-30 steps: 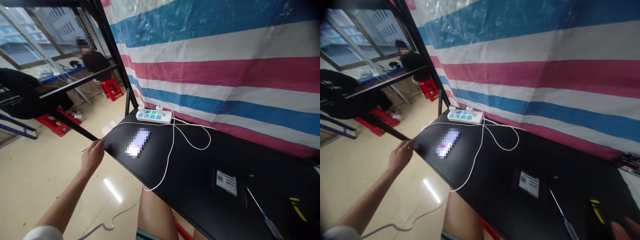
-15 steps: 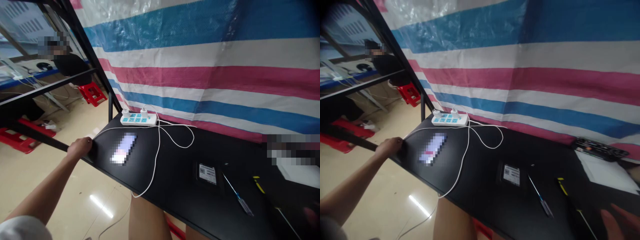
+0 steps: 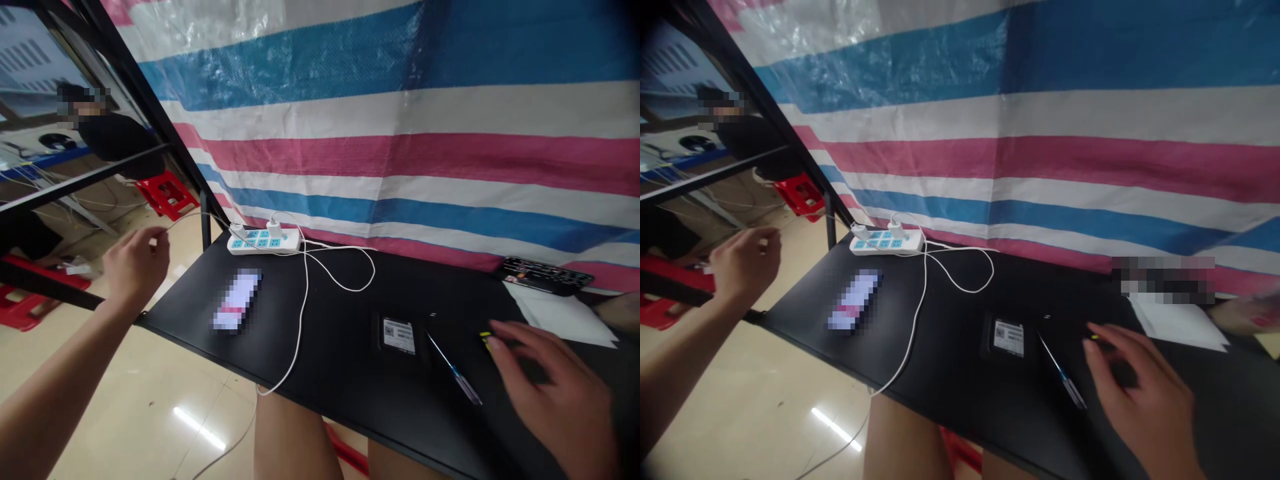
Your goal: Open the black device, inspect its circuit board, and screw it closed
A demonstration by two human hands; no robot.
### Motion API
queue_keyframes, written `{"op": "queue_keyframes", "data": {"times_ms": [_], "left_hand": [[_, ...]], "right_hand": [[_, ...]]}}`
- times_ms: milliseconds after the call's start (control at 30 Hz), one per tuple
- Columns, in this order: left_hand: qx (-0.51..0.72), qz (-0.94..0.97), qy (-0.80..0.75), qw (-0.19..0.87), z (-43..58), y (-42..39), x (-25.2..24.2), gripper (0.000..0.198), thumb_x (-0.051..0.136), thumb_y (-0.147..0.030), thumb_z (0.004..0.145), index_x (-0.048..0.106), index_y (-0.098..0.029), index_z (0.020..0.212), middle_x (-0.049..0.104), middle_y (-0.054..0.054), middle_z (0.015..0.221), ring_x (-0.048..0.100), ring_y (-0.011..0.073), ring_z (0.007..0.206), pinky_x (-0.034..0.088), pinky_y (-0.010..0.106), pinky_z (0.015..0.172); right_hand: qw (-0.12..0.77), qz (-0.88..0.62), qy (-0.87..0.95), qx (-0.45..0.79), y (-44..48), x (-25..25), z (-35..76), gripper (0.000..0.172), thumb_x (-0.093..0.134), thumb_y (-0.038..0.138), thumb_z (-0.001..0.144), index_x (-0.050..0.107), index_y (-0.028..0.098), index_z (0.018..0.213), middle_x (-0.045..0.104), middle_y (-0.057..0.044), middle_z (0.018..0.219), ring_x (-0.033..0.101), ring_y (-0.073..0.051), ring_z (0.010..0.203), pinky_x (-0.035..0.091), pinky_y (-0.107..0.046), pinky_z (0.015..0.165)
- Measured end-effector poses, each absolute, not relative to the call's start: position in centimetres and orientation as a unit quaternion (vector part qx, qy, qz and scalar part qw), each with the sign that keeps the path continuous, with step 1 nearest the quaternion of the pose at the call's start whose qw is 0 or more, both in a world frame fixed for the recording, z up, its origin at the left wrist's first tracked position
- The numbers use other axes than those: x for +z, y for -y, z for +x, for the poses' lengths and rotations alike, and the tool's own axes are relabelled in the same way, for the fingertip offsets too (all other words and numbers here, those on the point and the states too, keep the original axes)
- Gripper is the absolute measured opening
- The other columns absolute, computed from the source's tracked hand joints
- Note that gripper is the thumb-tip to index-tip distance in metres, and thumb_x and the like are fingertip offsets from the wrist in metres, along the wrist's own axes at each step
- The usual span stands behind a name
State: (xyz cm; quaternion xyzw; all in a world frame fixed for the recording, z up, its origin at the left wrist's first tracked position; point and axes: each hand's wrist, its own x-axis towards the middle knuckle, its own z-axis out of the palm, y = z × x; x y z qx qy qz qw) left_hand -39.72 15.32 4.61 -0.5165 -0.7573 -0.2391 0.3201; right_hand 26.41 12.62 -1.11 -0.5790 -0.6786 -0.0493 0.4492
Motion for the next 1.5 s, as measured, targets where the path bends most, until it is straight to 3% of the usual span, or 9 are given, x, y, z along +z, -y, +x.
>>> {"op": "queue_keyframes", "data": {"times_ms": [100, 267, 400, 500, 633, 800, 1000, 1233, 1500], "left_hand": [[-0.291, -0.600, 0.653, 0.359, -34.3, -17.0, 7.9, 0.031, 0.053, -0.038, 0.108, 0.075, -0.020, 0.119, 0.077, 0.004, 0.113, 0.069, 0.0120, 0.084, 0.048, 0.022, 0.077], [-0.214, -0.786, 0.446, 0.371, -24.7, -19.4, 11.0, 0.025, 0.053, -0.023, 0.108, 0.074, -0.022, 0.121, 0.076, 0.005, 0.123, 0.072, 0.0158, 0.103, 0.054, 0.026, 0.085], [-0.145, -0.839, 0.399, 0.340, -19.6, -20.7, 11.7, 0.034, 0.043, -0.015, 0.108, 0.071, -0.023, 0.126, 0.072, 0.008, 0.128, 0.071, 0.0214, 0.111, 0.056, 0.032, 0.083], [-0.077, -0.826, 0.462, 0.313, -19.3, -20.8, 11.5, 0.040, 0.037, -0.012, 0.107, 0.072, -0.021, 0.126, 0.071, 0.011, 0.122, 0.070, 0.0255, 0.108, 0.057, 0.036, 0.081], [-0.036, -0.796, 0.539, 0.272, -22.8, -19.6, 10.4, 0.038, 0.037, -0.017, 0.106, 0.072, -0.018, 0.121, 0.069, 0.014, 0.118, 0.069, 0.0291, 0.108, 0.057, 0.038, 0.079], [0.073, -0.776, 0.582, 0.233, -25.8, -17.9, 7.9, 0.025, 0.048, -0.013, 0.099, 0.071, -0.016, 0.105, 0.070, 0.013, 0.107, 0.071, 0.0261, 0.088, 0.050, 0.033, 0.064], [0.136, -0.795, 0.578, 0.124, -25.4, -17.6, 5.1, 0.030, 0.049, -0.003, 0.094, 0.073, -0.018, 0.104, 0.072, 0.013, 0.106, 0.073, 0.0271, 0.090, 0.051, 0.033, 0.066], [0.164, -0.818, 0.541, 0.106, -23.6, -18.0, 3.8, 0.032, 0.051, 0.002, 0.092, 0.074, -0.018, 0.102, 0.072, 0.014, 0.104, 0.075, 0.0278, 0.087, 0.053, 0.035, 0.063], [0.135, -0.820, 0.541, 0.131, -20.9, -20.1, 1.9, 0.033, 0.046, -0.001, 0.097, 0.071, -0.017, 0.113, 0.071, 0.013, 0.096, 0.075, 0.0269, 0.075, 0.054, 0.037, 0.066]], "right_hand": [[0.450, -0.514, 0.730, 0.000, -15.0, 2.1, 21.9, 0.020, 0.066, 0.042, 0.098, 0.072, 0.037, 0.117, 0.076, -0.004, 0.112, 0.070, -0.021, 0.077, 0.058, -0.043, 0.078], [0.454, -0.379, 0.793, 0.146, -19.8, 8.0, 13.9, 0.028, 0.062, 0.028, 0.100, 0.071, 0.028, 0.127, 0.077, -0.004, 0.113, 0.072, -0.018, 0.088, 0.059, -0.032, 0.078], [0.339, -0.356, 0.848, 0.200, -25.0, 8.1, 9.0, 0.056, 0.053, 0.014, 0.098, 0.053, 0.028, 0.152, 0.063, -0.007, 0.149, 0.072, -0.017, 0.094, 0.060, -0.035, 0.090], [0.150, -0.444, 0.877, 0.109, -27.8, 5.0, 6.8, 0.044, 0.048, 0.019, 0.103, 0.061, 0.022, 0.146, 0.064, -0.009, 0.149, 0.065, -0.024, 0.126, 0.052, -0.036, 0.109], [0.053, -0.471, 0.876, 0.092, -28.9, 0.0, 5.0, 0.038, 0.059, 0.034, 0.101, 0.068, 0.022, 0.137, 0.069, -0.013, 0.139, 0.067, -0.031, 0.123, 0.055, -0.040, 0.101], [0.038, -0.461, 0.886, 0.041, -30.6, -1.9, 2.8, 0.043, 0.045, 0.013, 0.103, 0.062, 0.018, 0.142, 0.062, -0.018, 0.146, 0.059, -0.031, 0.132, 0.051, -0.040, 0.105], [0.010, -0.372, 0.928, 0.020, -34.3, -1.2, 0.5, 0.048, 0.049, 0.004, 0.100, 0.063, 0.026, 0.140, 0.064, -0.008, 0.147, 0.062, -0.023, 0.130, 0.050, -0.033, 0.105], [-0.007, -0.387, 0.922, -0.006, -35.7, -1.6, -1.0, 0.039, 0.043, 0.008, 0.102, 0.070, 0.014, 0.129, 0.067, -0.020, 0.135, 0.068, -0.030, 0.122, 0.054, -0.041, 0.101], [0.000, -0.474, 0.880, -0.020, -36.2, -0.2, 3.0, 0.037, 0.054, 0.022, 0.098, 0.071, 0.010, 0.128, 0.070, -0.024, 0.131, 0.068, -0.034, 0.122, 0.053, -0.043, 0.104]]}}
